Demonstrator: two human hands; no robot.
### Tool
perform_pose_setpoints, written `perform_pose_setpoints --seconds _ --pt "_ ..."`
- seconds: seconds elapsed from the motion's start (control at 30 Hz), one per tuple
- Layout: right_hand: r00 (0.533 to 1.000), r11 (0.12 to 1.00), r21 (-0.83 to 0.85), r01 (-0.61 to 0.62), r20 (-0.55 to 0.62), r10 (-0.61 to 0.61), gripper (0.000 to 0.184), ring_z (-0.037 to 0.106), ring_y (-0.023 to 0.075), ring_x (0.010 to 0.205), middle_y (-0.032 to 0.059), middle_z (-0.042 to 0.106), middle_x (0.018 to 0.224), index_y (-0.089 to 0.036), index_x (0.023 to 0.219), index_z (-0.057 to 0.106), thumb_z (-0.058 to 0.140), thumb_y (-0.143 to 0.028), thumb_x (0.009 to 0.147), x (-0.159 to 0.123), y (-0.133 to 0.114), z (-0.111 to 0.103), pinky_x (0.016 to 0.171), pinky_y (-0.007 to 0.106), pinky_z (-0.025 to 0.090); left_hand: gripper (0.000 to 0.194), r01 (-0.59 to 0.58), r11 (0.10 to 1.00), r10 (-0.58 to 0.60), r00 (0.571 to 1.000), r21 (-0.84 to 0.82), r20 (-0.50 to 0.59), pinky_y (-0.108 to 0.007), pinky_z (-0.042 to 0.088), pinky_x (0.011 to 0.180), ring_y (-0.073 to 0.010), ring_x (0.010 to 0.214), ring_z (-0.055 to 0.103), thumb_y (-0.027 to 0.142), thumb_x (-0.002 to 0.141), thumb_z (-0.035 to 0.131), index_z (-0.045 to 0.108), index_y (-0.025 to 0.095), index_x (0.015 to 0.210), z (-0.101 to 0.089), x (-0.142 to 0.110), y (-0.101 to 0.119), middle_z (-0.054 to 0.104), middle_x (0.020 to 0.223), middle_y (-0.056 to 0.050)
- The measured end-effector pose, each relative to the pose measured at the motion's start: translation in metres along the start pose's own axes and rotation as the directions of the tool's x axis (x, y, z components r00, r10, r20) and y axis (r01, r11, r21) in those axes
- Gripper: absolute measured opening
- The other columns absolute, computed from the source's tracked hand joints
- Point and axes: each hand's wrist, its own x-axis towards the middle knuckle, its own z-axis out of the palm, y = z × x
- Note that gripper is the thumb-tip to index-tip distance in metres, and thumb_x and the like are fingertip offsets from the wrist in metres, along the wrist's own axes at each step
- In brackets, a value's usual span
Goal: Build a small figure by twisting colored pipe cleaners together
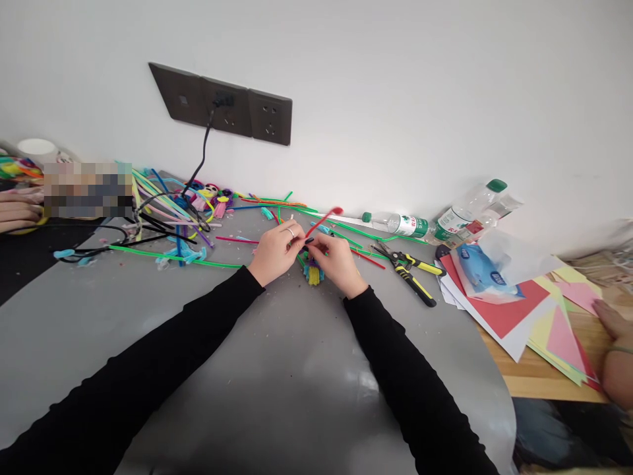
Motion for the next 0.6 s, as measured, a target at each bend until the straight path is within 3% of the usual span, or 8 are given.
perform_pose_setpoints --seconds 0.13,0.27,0.37,0.43,0.6 --pt "0.997 0.977 0.208 -0.047 -0.047 0.058 0.019 0.069 0.0180 0.079 0.0041 0.076 0.090 -0.021 0.094 0.070 0.065 -0.040 0.090 0.000 -0.004 0.001 0.075 0.031 0.055 0.017 0.123 0.988 -0.130 0.988 -0.094 -0.078 -0.025 0.043 0.058 -0.0165 0.071 0.057 0.026 0.094 0.055 0.055 0.021 0.078 -0.004 0.006 -0.006 0.061 0.077 -0.002" --pt "0.991 0.930 0.364 -0.051 -0.096 0.092 0.034 0.069 0.0170 0.080 0.0024 0.073 0.088 -0.022 0.113 0.067 0.069 -0.046 0.089 0.000 -0.010 -0.001 0.076 0.031 0.057 0.015 0.075 0.996 -0.073 0.996 -0.046 0.045 -0.027 0.045 0.065 -0.0183 0.074 0.059 0.023 0.094 0.055 0.056 0.020 0.079 -0.005 0.007 -0.009 0.063 0.079 -0.003" --pt "0.985 0.920 0.388 -0.053 -0.130 0.111 0.034 0.066 0.0167 0.075 0.0015 0.070 0.081 -0.021 0.102 0.067 0.072 -0.051 0.087 0.002 -0.009 -0.003 0.074 0.032 0.057 0.013 -0.008 1.000 0.005 0.984 0.014 0.177 -0.029 0.046 0.068 -0.0203 0.079 0.063 0.021 0.093 0.056 0.059 0.020 0.081 -0.003 0.004 -0.008 0.065 0.086 -0.005" --pt "0.976 0.913 0.400 -0.075 -0.158 0.149 0.037 0.065 0.0171 0.071 0.0021 0.069 0.077 -0.021 0.091 0.067 0.072 -0.056 0.085 0.003 -0.005 -0.003 0.071 0.033 0.058 0.013 -0.012 1.000 0.011 0.978 0.005 0.206 -0.029 0.046 0.066 -0.0200 0.078 0.063 0.023 0.094 0.056 0.062 0.020 0.083 -0.001 0.003 -0.006 0.066 0.088 -0.005" --pt "0.933 0.886 0.455 -0.092 -0.272 0.237 0.045 0.066 0.0172 0.069 0.0028 0.068 0.075 -0.020 0.089 0.064 0.071 -0.065 0.083 0.008 0.007 -0.006 0.071 0.034 0.059 0.024 0.131 0.970 -0.084 0.972 -0.207 0.220 -0.027 0.049 0.059 -0.0174 0.070 0.063 0.039 0.096 0.058 0.069 0.019 0.091 -0.003 0.006 -0.008 0.070 0.086 -0.005"
